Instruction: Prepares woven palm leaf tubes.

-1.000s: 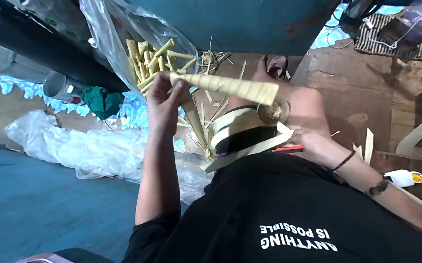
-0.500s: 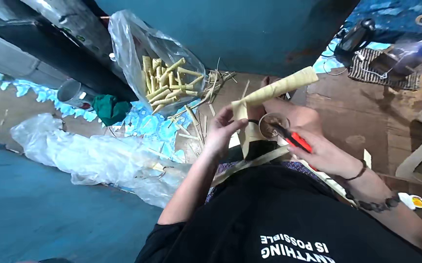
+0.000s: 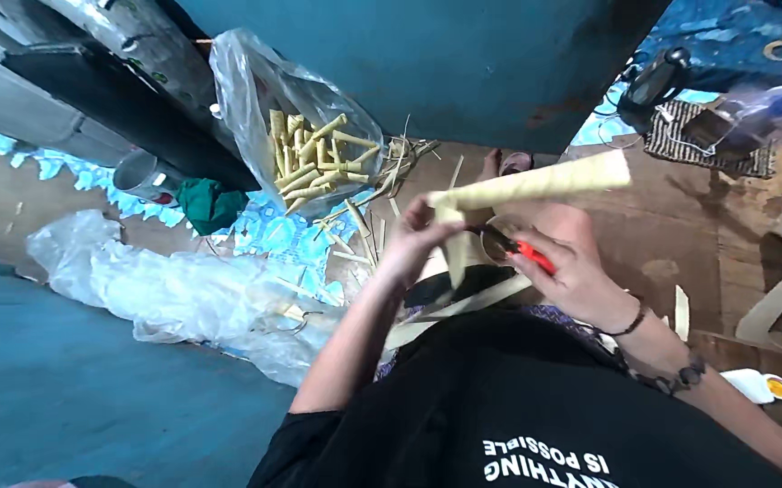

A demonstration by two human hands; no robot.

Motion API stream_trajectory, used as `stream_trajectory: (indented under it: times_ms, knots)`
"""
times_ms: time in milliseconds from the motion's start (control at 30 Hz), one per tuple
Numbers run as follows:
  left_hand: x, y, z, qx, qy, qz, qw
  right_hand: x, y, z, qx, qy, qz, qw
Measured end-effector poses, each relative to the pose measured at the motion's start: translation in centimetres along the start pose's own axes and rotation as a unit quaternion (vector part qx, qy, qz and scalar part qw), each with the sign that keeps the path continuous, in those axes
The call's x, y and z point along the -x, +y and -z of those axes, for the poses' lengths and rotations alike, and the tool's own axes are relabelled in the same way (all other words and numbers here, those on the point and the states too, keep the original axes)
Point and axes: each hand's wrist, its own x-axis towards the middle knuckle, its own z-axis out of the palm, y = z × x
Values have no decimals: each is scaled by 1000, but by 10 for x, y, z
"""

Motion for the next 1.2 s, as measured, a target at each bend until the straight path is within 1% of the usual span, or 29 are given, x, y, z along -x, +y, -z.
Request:
stream_trajectory:
  times_ms: [33,100,133,167,200,233,267,300,333,367,400,467,533,600,667,733,833,900,967,1033,1067,1133,1167,1200]
  knots:
    - [-5,9,22,-2,11,-10,1000,8,8,3,-19,-46,-16,999]
    - [-16,27,77,-9,-2,-28,1000,18,19,4,-33,-144,-47,988]
    - [-22,34,105,-13,35,-50,998,22,24,1,-37,-185,-66,980]
    - [-29,38,133,-14,111,-72,991,24,28,-4,-41,-213,-79,973]
    - [-39,38,163,-6,215,-94,972,26,31,-9,-43,-231,-91,968]
    - [-50,32,193,7,332,-113,937,28,33,-12,-44,-244,-105,963]
    - [-55,23,219,19,431,-120,894,28,35,-15,-45,-257,-120,958]
    - [-55,15,236,21,498,-122,858,27,38,-17,-46,-271,-136,952]
    - [-55,7,245,22,538,-132,832,25,41,-18,-47,-284,-151,946]
    - [-51,1,245,18,544,-147,826,23,42,-18,-48,-299,-164,939]
    - [-47,-3,238,-4,536,-167,828,22,44,-19,-47,-313,-173,933]
    - [-41,-7,216,-80,482,-216,845,23,48,-21,-41,-311,-162,936]
    - [-38,-7,191,-149,409,-253,864,24,50,-23,-35,-290,-143,946]
    - [-37,-4,160,-219,358,-255,871,23,47,-22,-30,-249,-122,960]
    - [-30,-4,124,-306,311,-220,873,20,43,-17,-35,-188,-100,976]
    - [-21,-15,92,-357,246,-181,883,17,41,-6,-34,-97,-76,992]
    - [-28,-52,67,-382,161,-107,904,6,46,24,-8,40,-57,998]
    - [-36,-77,59,-410,103,-47,905,-3,59,47,-5,107,-75,991]
    - [-41,-96,51,-437,51,8,898,-10,80,64,-25,148,-144,978]
    - [-45,-113,42,-458,38,19,888,-14,116,68,-52,166,-272,947]
    - [-46,-117,40,-464,42,15,885,-12,142,63,-62,168,-335,925]
    - [-49,-120,39,-469,45,23,882,5,187,40,-86,148,-450,876]
    - [-49,-121,38,-470,47,28,881,21,203,23,-103,134,-484,858]
    - [-49,-121,39,-472,51,29,880,36,200,10,-117,128,-506,845]
